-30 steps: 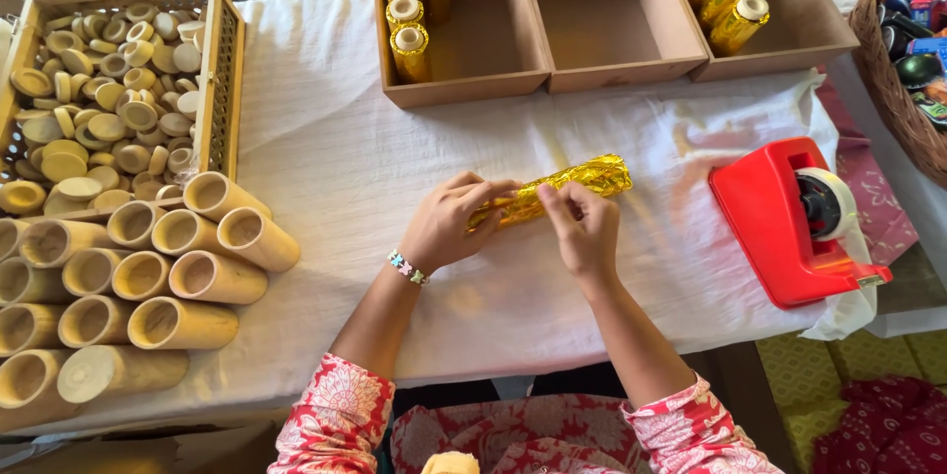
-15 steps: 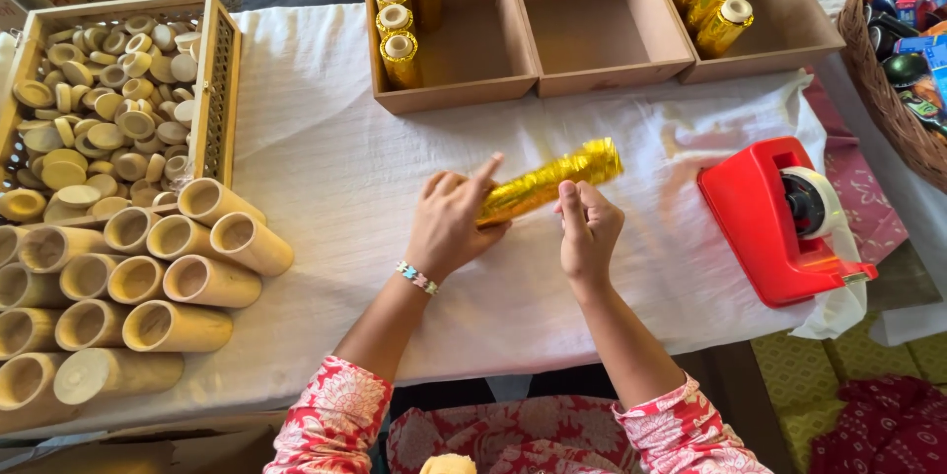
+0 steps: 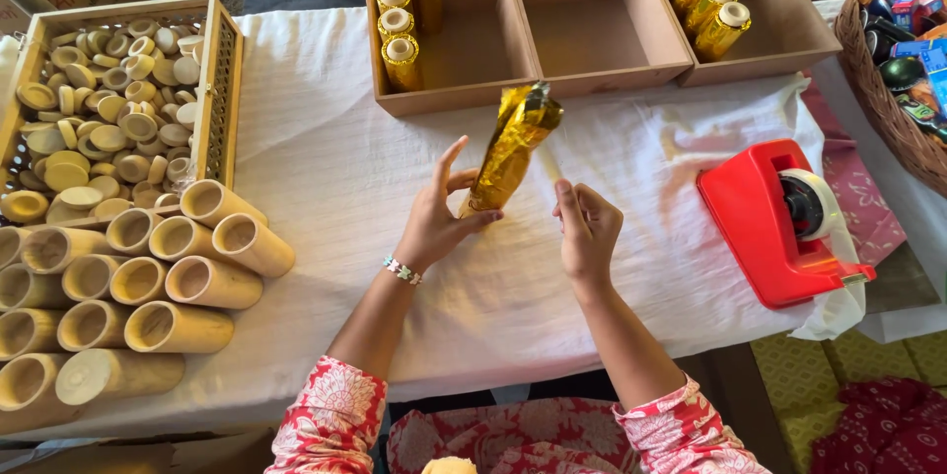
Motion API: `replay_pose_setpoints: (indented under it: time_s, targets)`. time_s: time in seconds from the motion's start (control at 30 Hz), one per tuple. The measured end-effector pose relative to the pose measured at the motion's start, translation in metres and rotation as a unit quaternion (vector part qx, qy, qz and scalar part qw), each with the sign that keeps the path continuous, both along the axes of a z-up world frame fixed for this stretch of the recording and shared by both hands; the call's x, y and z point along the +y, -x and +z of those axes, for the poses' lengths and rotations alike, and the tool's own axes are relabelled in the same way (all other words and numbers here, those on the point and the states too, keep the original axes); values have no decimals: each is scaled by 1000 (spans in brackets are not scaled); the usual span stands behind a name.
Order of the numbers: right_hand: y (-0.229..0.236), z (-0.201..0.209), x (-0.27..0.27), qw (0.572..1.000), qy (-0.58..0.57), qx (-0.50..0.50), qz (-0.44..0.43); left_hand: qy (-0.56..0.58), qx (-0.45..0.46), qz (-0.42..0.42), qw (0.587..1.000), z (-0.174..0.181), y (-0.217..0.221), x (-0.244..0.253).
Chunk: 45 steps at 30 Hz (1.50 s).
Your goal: Wrap bamboo cylinders in decorative gold and silver foil.
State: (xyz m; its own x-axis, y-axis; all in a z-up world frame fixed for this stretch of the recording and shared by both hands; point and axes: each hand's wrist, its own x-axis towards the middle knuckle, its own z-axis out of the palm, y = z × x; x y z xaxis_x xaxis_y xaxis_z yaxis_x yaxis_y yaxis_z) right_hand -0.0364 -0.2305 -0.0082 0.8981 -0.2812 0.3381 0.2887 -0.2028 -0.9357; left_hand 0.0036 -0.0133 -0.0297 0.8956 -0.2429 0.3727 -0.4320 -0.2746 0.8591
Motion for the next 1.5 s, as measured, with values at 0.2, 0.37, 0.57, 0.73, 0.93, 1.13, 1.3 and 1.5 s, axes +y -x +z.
replay_pose_setpoints:
  time_s: [0.2, 0.37, 0.57, 0.73, 0.93, 1.13, 1.3, 1.5]
  targets:
    - [-10, -30, -2, 995, -92, 41, 21, -3, -3, -34, 999, 8, 0, 10]
    - [-14, -6, 14, 977, -170, 119, 54, 84, -68, -53, 993, 5, 0, 15]
    - [-46, 24, 22, 969, -90, 89, 210, 197, -64, -6, 978, -1, 2, 15]
    - [-63, -14, 17, 931, -122, 25, 344, 230, -30, 3, 973, 1, 3, 9]
    - [-57, 21, 19, 906, -61, 14, 419, 244, 0, 0, 970, -2, 0, 10]
    - [-58, -2, 17, 929, 38, 54, 364, 242, 12, 9, 970, -1, 2, 14]
    - [-52, 22, 18, 950, 95, 51, 292, 261, 27, 6, 965, 3, 2, 15]
    - [-43, 36, 23, 947, 150, 36, 282, 249, 9, -20, 968, 8, 6, 12]
